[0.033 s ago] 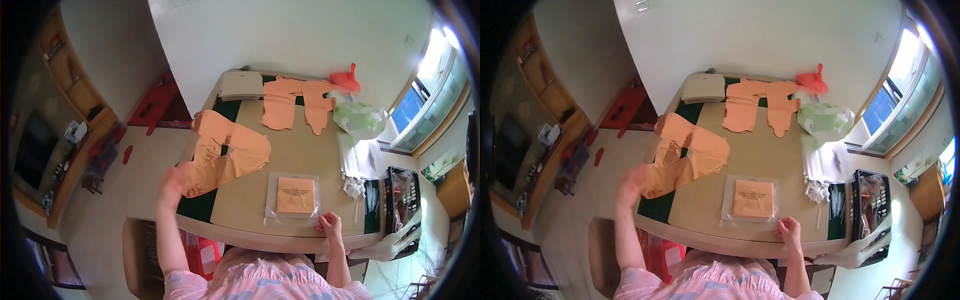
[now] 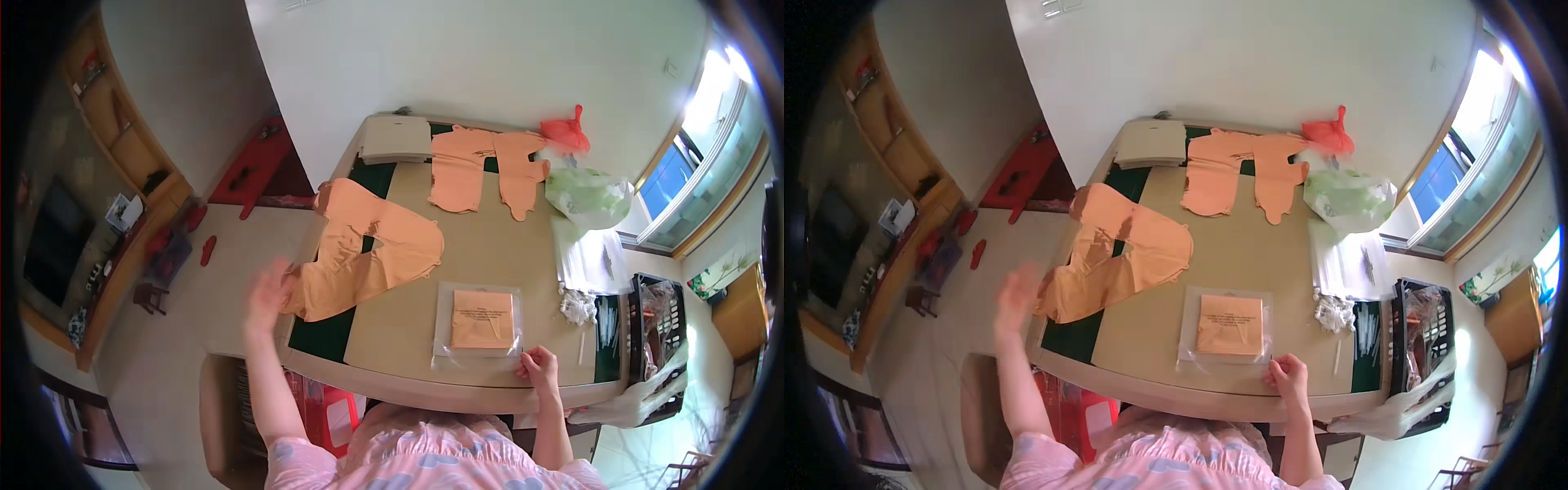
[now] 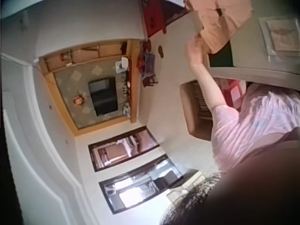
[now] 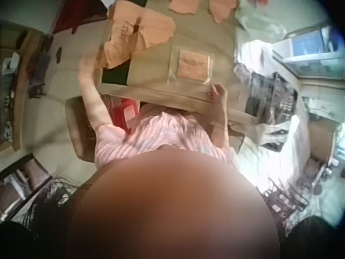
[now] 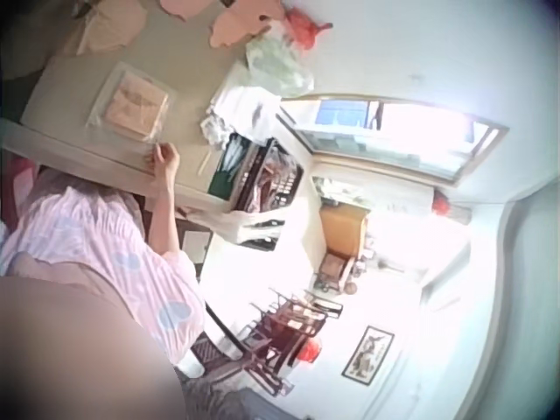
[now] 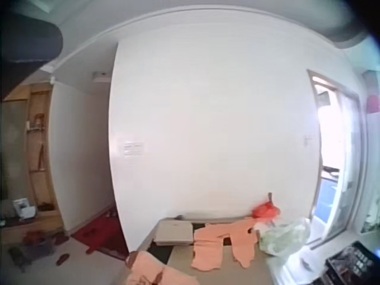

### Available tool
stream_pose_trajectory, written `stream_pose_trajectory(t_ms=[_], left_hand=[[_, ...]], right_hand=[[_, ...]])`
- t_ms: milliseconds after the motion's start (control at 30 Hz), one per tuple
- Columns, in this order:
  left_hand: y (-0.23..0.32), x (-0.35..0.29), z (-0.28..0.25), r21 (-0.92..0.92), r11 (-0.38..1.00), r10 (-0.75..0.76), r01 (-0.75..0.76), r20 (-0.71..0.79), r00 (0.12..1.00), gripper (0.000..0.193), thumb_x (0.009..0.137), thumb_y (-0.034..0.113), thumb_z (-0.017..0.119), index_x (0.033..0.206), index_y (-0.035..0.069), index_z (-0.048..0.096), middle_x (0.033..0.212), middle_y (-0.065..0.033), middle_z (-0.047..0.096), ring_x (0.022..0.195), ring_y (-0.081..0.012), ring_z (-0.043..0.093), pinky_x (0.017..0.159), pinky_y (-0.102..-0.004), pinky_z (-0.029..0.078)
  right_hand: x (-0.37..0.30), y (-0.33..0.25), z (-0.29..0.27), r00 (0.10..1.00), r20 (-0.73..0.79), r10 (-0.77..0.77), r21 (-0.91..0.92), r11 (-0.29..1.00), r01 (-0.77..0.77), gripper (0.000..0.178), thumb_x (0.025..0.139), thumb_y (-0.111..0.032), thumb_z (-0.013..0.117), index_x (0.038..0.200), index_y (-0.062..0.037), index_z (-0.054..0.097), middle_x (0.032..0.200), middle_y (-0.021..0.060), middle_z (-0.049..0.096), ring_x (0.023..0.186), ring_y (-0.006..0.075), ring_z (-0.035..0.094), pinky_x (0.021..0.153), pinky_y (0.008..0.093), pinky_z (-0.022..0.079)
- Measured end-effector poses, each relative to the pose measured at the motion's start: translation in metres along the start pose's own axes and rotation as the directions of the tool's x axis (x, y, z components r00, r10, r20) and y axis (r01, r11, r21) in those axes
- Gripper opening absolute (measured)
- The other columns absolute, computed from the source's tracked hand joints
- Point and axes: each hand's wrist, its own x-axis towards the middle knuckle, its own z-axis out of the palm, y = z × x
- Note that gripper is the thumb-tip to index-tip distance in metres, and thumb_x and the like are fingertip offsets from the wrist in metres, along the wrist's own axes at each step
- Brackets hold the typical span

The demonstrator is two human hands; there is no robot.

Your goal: Folding a flat metallic balloon and placing it into a plastic packaging sleeve with a cardboard backing.

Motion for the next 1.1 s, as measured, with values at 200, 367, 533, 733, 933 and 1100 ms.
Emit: stream_pose_trajectory(t_ms=[200, 367, 533, 733, 933, 1100], left_hand=[[-0.032, -0.059, 0.079, 0.904, 0.218, 0.329, -0.369, 0.288, 0.899, 0.007, 0.081, 0.010, 0.070, 0.081, 0.006, 0.065, 0.084, -0.0063, 0.061, 0.081, -0.0213, 0.059, 0.075, -0.0342, 0.048], [-0.147, -0.108, 0.153, 0.582, 0.162, -0.060, -0.797, 0.812, 0.581, 0.007, 0.077, 0.015, 0.071, 0.072, 0.010, 0.067, 0.081, -0.0037, 0.059, 0.088, -0.0221, 0.057, 0.077, -0.0359, 0.048], [-0.191, -0.097, 0.152, 0.484, -0.088, -0.221, -0.871, 0.843, 0.491, 0.009, 0.081, 0.017, 0.063, 0.075, 0.011, 0.065, 0.088, -0.0033, 0.057, 0.096, -0.0208, 0.055, 0.078, -0.0351, 0.049], [-0.109, -0.018, 0.087, 0.845, 0.452, -0.082, -0.286, 0.359, 0.930, 0.014, 0.089, 0.018, 0.061, 0.082, 0.006, 0.063, 0.078, -0.0025, 0.060, 0.077, -0.0174, 0.059, 0.072, -0.0306, 0.049], [0.007, 0.063, -0.224, 0.598, 0.798, 0.221, -0.076, -0.172, 0.960, 0.021, 0.094, 0.024, 0.054, 0.087, 0.006, 0.061, 0.077, -0.0038, 0.059, 0.077, -0.0172, 0.058, 0.078, -0.0313, 0.046], [0.053, 0.026, -0.274, 0.737, -0.660, 0.247, 0.149, 0.025, 0.969, 0.016, 0.090, 0.012, 0.054, 0.099, 0.003, 0.064, 0.094, -0.0172, 0.064, 0.089, -0.0344, 0.062, 0.079, -0.0441, 0.050]], right_hand=[[0.008, 0.009, 0.006, 1.000, -0.021, 0.001, -0.050, 0.999, -0.002, 0.009, 0.091, -0.006, 0.061, 0.085, 0.0001, 0.059, 0.068, 0.0081, 0.066, 0.054, 0.0121, 0.062, 0.049, 0.0234, 0.050], [0.008, 0.008, 0.006, 1.000, -0.013, 0.011, -0.043, 0.999, -0.012, 0.009, 0.091, -0.006, 0.061, 0.086, 0.0004, 0.059, 0.069, 0.0078, 0.067, 0.055, 0.0117, 0.062, 0.050, 0.0233, 0.051], [0.003, -0.001, 0.013, 1.000, -0.010, 0.003, -0.054, 0.999, -0.003, 0.009, 0.091, -0.006, 0.061, 0.086, 0.0006, 0.059, 0.069, 0.0077, 0.067, 0.055, 0.0109, 0.062, 0.050, 0.0229, 0.051], [0.001, -0.001, 0.008, 0.999, -0.043, -0.009, -0.100, 0.995, 0.005, 0.008, 0.091, -0.006, 0.061, 0.085, 0.0003, 0.060, 0.069, 0.0074, 0.067, 0.055, 0.0104, 0.062, 0.050, 0.0224, 0.051], [0.001, -0.004, 0.014, 1.000, -0.015, -0.010, -0.122, 0.992, 0.008, 0.007, 0.091, -0.005, 0.060, 0.085, -0.0012, 0.060, 0.068, 0.0072, 0.067, 0.055, 0.0103, 0.062, 0.048, 0.0216, 0.049], [0.002, -0.007, 0.017, 1.000, -0.009, -0.019, -0.022, 1.000, 0.019, 0.007, 0.092, -0.006, 0.059, 0.098, -0.0020, 0.060, 0.073, 0.0079, 0.068, 0.058, 0.0106, 0.063, 0.051, 0.0216, 0.050]])
